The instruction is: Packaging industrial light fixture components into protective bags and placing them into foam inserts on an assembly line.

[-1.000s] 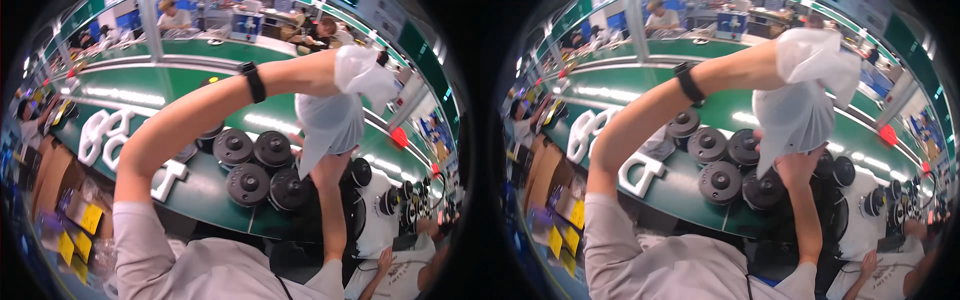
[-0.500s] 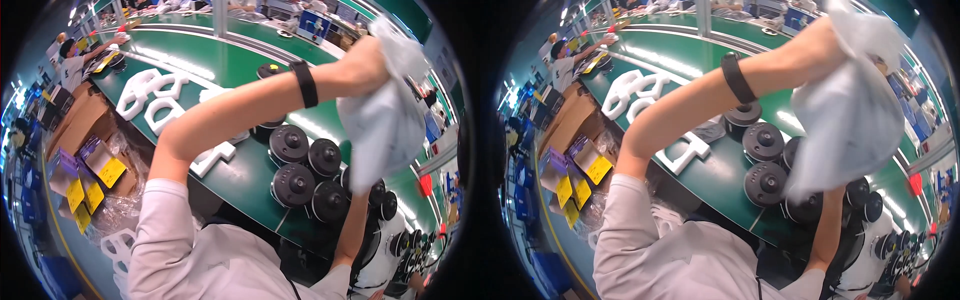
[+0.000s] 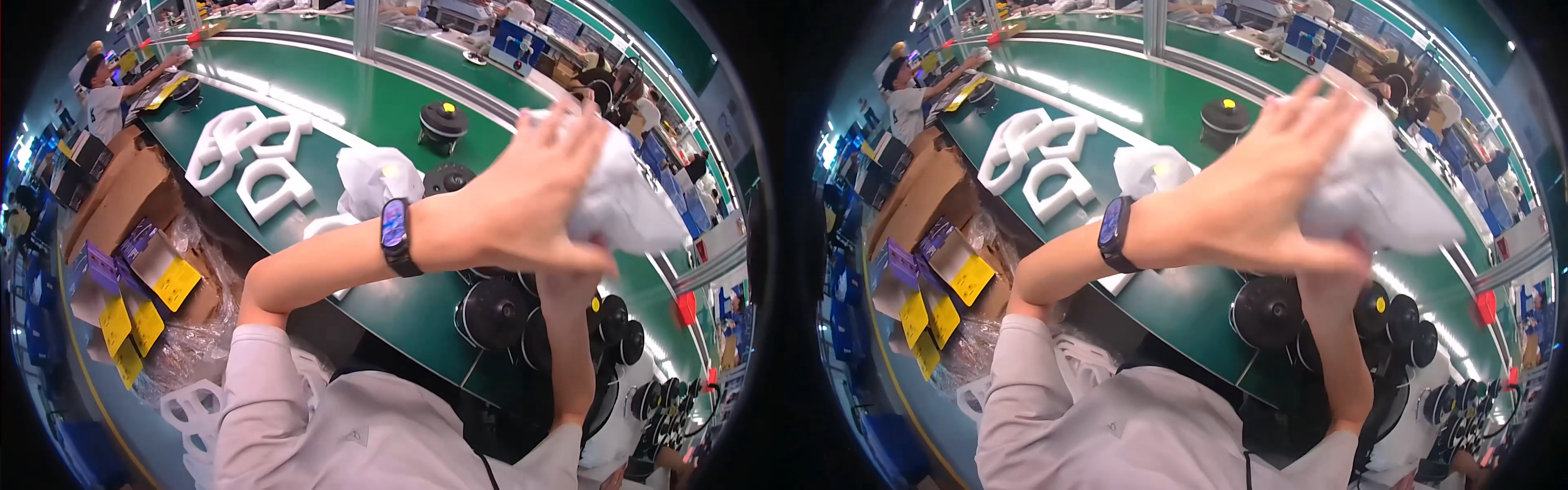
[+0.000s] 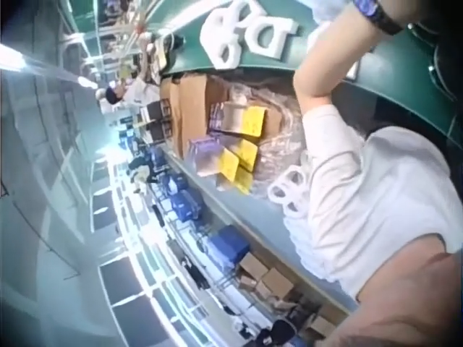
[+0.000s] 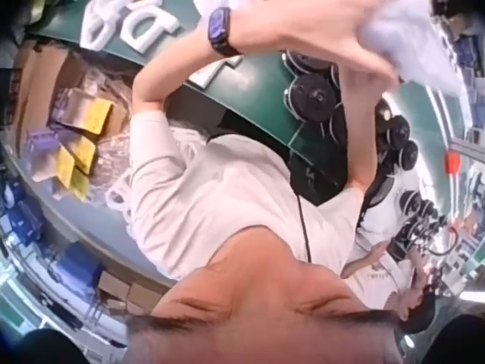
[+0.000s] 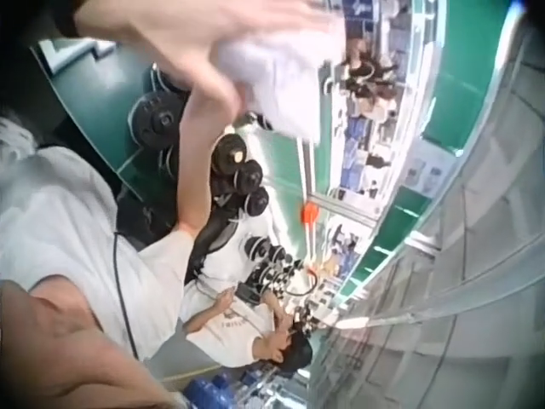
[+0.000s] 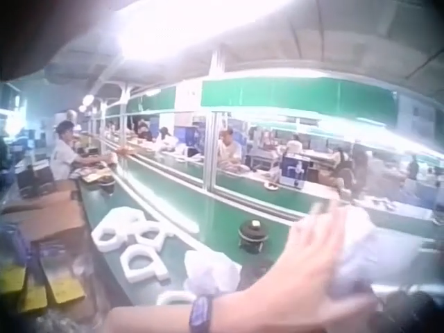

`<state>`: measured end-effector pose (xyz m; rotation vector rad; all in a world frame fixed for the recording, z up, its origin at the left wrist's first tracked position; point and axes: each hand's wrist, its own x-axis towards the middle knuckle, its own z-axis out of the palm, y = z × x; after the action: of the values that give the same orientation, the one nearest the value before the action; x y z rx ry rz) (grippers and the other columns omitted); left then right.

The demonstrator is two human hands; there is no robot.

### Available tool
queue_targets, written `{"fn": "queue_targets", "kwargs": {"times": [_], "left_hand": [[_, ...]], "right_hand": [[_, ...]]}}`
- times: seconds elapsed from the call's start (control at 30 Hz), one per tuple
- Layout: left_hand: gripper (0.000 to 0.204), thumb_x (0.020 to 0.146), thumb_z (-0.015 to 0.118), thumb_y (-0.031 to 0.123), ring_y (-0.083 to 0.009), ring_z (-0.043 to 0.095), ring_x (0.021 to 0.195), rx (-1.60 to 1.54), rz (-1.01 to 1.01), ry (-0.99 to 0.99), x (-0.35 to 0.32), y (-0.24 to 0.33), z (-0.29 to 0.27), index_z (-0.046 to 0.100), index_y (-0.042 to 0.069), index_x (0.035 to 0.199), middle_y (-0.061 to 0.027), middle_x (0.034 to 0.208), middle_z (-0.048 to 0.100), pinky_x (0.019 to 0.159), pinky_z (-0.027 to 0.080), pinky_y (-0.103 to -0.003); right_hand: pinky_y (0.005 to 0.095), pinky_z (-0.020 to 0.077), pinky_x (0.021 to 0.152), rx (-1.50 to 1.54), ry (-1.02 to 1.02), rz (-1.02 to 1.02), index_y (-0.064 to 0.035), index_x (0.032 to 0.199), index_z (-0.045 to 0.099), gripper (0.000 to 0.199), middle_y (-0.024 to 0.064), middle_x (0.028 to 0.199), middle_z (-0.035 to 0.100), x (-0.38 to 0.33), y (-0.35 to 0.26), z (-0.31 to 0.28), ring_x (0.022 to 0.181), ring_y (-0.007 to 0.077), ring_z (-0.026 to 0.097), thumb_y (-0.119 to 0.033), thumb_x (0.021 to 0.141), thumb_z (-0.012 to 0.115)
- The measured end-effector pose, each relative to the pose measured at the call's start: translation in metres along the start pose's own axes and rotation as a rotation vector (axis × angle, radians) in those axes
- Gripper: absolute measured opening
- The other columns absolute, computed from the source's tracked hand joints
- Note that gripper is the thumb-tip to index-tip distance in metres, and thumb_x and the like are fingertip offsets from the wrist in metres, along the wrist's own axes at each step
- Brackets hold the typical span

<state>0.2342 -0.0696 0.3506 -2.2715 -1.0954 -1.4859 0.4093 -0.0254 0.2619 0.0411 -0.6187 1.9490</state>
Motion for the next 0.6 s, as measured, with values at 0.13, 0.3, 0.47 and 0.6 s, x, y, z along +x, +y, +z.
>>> {"fn": "queue_targets", "kwargs": {"times": [0.13,0.3,0.47,0.6], "left_hand": [[0.043,0.096,0.066,0.030,-0.0403,0.065,0.115,-0.359,-0.453,0.241,-0.046,-0.025,-0.023,0.064,-0.004,0.123,-0.0294,0.119,0.067,0.101,0.050,-0.044],[0.046,0.107,0.053,0.037,-0.0058,0.050,0.063,-0.470,-0.870,0.769,-0.159,-0.038,-0.048,0.069,-0.005,0.101,0.0026,0.069,0.059,0.053,0.037,-0.026],[0.043,0.109,0.045,0.026,-0.0206,0.065,0.110,-0.790,-0.988,0.952,-0.235,-0.051,-0.043,0.055,-0.009,0.132,-0.0143,0.125,0.065,0.098,0.052,-0.036],[0.043,0.108,0.039,0.024,-0.0231,0.060,0.121,-0.658,-1.144,0.979,-0.289,-0.061,-0.052,0.053,-0.005,0.137,-0.0161,0.133,0.061,0.103,0.050,-0.038]], "right_hand": [[0.0404,0.0494,0.107,-0.792,-0.034,0.108,-0.0042,0.153,0.030,0.076,0.0141,0.146,0.046,0.009,0.023,0.033,0.133,0.0245,0.052,-0.033,0.095,0.071],[0.0468,0.0401,0.115,-1.525,-0.512,-0.213,-0.0031,0.157,0.025,0.121,0.0226,0.152,0.039,0.014,0.072,0.080,0.139,0.0338,0.046,-0.047,0.065,0.092],[0.0467,0.0409,0.113,-1.808,-0.854,-0.120,-0.0046,0.153,0.034,0.118,0.0274,0.142,0.044,0.031,0.136,0.078,0.133,0.0439,0.048,-0.050,0.061,0.092],[0.0472,0.0433,0.108,-1.801,-0.909,0.110,-0.0084,0.149,0.043,0.107,0.0262,0.139,0.046,0.041,0.182,0.063,0.128,0.0432,0.050,-0.051,0.062,0.087]]}}
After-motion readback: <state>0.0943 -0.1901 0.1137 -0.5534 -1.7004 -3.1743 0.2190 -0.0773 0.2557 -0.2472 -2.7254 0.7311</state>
